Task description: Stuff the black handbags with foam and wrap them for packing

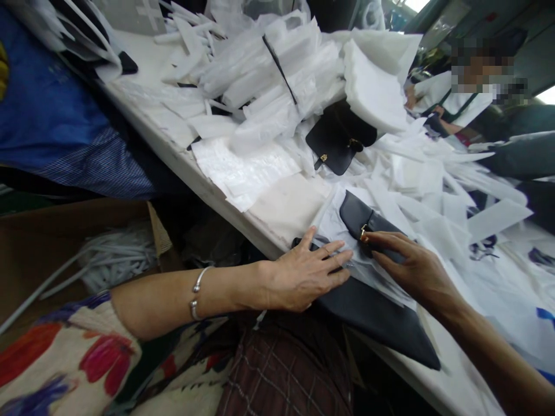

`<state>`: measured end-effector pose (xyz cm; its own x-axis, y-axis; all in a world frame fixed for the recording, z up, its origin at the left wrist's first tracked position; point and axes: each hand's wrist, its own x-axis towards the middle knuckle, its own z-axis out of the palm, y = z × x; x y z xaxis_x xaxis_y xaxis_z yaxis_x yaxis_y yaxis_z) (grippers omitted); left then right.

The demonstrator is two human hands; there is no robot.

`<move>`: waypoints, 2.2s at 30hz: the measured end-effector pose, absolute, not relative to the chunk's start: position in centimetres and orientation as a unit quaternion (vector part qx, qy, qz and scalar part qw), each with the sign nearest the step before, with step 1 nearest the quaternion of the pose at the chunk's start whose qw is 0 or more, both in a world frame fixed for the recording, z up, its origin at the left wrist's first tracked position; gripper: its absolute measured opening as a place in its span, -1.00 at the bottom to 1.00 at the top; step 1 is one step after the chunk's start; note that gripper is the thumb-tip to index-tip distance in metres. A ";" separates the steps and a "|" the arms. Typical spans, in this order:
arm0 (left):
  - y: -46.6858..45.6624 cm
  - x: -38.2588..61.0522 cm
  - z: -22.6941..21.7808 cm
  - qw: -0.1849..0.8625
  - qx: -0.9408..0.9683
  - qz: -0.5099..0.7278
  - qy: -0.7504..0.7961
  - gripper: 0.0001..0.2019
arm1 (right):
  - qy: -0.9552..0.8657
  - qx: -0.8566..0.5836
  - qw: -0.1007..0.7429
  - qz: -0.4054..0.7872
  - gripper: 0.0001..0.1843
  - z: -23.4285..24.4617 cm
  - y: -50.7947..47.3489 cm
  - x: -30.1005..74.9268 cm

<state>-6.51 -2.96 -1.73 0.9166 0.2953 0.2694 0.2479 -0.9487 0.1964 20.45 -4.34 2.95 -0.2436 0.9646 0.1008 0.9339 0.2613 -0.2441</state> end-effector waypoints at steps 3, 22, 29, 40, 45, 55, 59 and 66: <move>-2.9 -6.5 -1.5 0.082 0.976 0.148 0.135 -0.34 | -0.770 -0.624 0.116 0.063 -0.69 3.4 -4.5 21.1; -1.2 -4.2 -0.4 0.089 0.958 0.240 0.127 -0.23 | -0.770 -0.625 0.118 -0.046 -0.67 1.8 -3.6 19.5; -1.5 -3.5 -1.2 0.055 0.961 0.236 0.135 -0.26 | -0.754 -0.642 0.133 0.023 -0.73 2.5 -2.2 19.6; 0.4 -7.7 -2.4 0.286 0.838 0.352 0.304 -0.57 | -0.845 -0.532 -0.009 -0.053 -0.66 0.9 -3.8 19.3; -1.3 -11.1 -4.8 0.608 0.632 0.230 0.423 -0.47 | -0.811 -0.581 -0.058 0.002 -0.64 1.7 -4.0 18.6; -8.5 -8.1 -8.2 0.846 0.390 0.258 0.258 -0.18 | -0.775 -0.626 0.029 0.080 -0.69 2.1 -4.6 17.4; -8.4 -5.7 -7.1 0.823 0.433 0.262 0.260 -0.20 | -0.739 -0.666 0.068 0.078 -0.62 2.2 -5.4 16.4; -6.7 -4.5 -4.3 0.695 0.572 0.294 0.321 -0.47 | -0.721 -0.663 0.178 0.099 -0.58 2.1 -5.3 17.6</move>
<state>-4.45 -6.68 -4.25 0.6205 0.7765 -0.1097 -0.0414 0.1722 0.9842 17.56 -5.33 2.13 -0.0579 0.9903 0.1262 0.9199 0.1020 -0.3785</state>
